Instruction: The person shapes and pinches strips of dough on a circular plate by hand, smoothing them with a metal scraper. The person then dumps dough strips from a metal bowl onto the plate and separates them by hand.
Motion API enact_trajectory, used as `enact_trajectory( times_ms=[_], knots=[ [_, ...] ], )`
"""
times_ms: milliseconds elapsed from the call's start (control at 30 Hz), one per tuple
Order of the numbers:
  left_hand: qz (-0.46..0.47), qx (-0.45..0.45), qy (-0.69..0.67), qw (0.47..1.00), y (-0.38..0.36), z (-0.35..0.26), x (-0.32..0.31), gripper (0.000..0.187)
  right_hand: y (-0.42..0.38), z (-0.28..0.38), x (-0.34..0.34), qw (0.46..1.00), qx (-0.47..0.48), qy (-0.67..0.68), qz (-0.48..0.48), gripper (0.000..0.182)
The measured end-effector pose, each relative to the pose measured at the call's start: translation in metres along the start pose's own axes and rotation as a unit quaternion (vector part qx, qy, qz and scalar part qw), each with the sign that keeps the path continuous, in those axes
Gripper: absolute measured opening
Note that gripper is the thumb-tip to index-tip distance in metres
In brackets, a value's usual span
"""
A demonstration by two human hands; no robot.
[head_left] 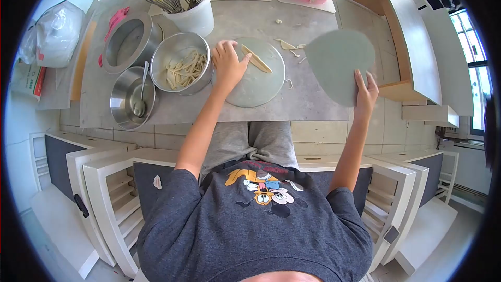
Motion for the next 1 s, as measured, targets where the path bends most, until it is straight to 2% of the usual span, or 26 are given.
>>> enact_trajectory(
  times_ms=[67,100,133,200,267,333,367,400,433,467,500,533,567,600,667,700,767,833,900,933,1000],
  knots=[
    [0.015,-0.029,-0.011,0.999,0.003,-0.010,0.006,0.040,-0.017,-0.033,0.014,0.988,-0.137,0.063,0.033,0.052],
    [0.031,-0.054,-0.024,0.998,0.003,-0.015,0.007,0.036,-0.022,-0.046,0.018,0.981,-0.155,0.087,0.077,0.054],
    [0.032,-0.057,-0.023,0.998,0.005,-0.014,0.006,0.036,-0.028,-0.053,0.021,0.981,-0.155,0.089,0.074,0.054],
    [0.100,-0.124,0.001,0.987,0.014,-0.015,-0.002,0.026,-0.037,-0.069,0.020,0.974,-0.190,0.038,0.120,0.053],
    [0.128,-0.145,0.004,0.981,0.021,-0.015,0.003,0.023,-0.038,-0.075,0.019,0.975,-0.185,0.015,0.125,0.050],
    [0.156,-0.163,0.006,0.974,0.025,-0.017,0.005,0.021,-0.036,-0.069,0.022,0.946,-0.166,-0.251,0.120,0.042],
    [0.187,-0.138,-0.042,0.972,0.028,-0.014,0.004,0.020,-0.040,-0.032,0.011,0.909,-0.182,-0.364,0.086,0.036],
    [0.218,-0.112,-0.090,0.965,0.030,-0.012,0.004,0.019,-0.043,-0.030,0.004,0.910,-0.182,-0.362,0.084,0.036],
    [0.217,-0.114,-0.087,0.966,0.027,-0.018,0.008,0.019,-0.040,-0.009,-0.002,0.888,-0.045,-0.458,0.021,0.035],
    [0.215,-0.097,-0.153,0.960,0.021,-0.025,0.014,0.017,-0.043,0.012,-0.014,0.836,0.094,-0.538,-0.044,0.033],
    [0.212,-0.080,-0.219,0.949,0.016,-0.030,0.017,0.014,-0.038,0.009,-0.027,0.885,0.085,-0.458,0.007,0.033],
    [0.213,-0.081,-0.216,0.949,0.013,-0.033,0.016,0.014,-0.034,0.007,-0.043,0.923,0.074,-0.373,0.057,0.032],
    [0.238,-0.094,-0.331,0.908,0.010,-0.039,0.013,0.013,-0.033,0.008,-0.067,0.961,0.033,-0.237,0.139,0.032],
    [0.260,-0.105,-0.441,0.853,0.006,-0.044,0.010,0.012,-0.035,0.011,-0.095,0.972,-0.008,-0.094,0.216,0.032],
    [0.268,-0.107,-0.462,0.839,-0.002,-0.055,0.013,0.013,-0.041,-0.013,-0.146,0.944,-0.094,0.118,0.293,0.032],
    [0.271,-0.108,-0.484,0.825,-0.006,-0.060,0.014,0.015,-0.044,-0.010,-0.160,0.945,-0.092,0.118,0.292,0.032],
    [0.264,-0.100,-0.487,0.827,-0.013,-0.060,0.018,0.016,-0.050,-0.002,-0.189,0.891,-0.105,0.265,0.353,0.031],
    [0.251,-0.090,-0.489,0.830,-0.013,-0.054,0.024,0.017,-0.048,-0.006,-0.194,0.889,-0.107,0.273,0.352,0.029],
    [0.186,-0.069,-0.478,0.856,-0.011,-0.038,0.033,0.016,-0.046,-0.009,-0.195,0.887,-0.111,0.280,0.350,0.027],
    [0.185,-0.068,-0.478,0.856,-0.012,-0.036,0.035,0.016,-0.046,-0.008,-0.192,0.894,-0.125,0.263,0.342,0.025],
    [0.112,-0.047,-0.523,0.843,-0.011,-0.026,0.044,0.014,-0.045,-0.014,-0.187,0.901,-0.139,0.244,0.332,0.024]
  ],
)
Point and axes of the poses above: each hand's wrist, its own y-axis towards the middle knuckle, its own x-axis out of the back of the hand, z = x × y, the point moved 6 cm from there along y, towards the middle knuckle, and after that the axes turned 13 degrees about z, right-handed, at the moved point
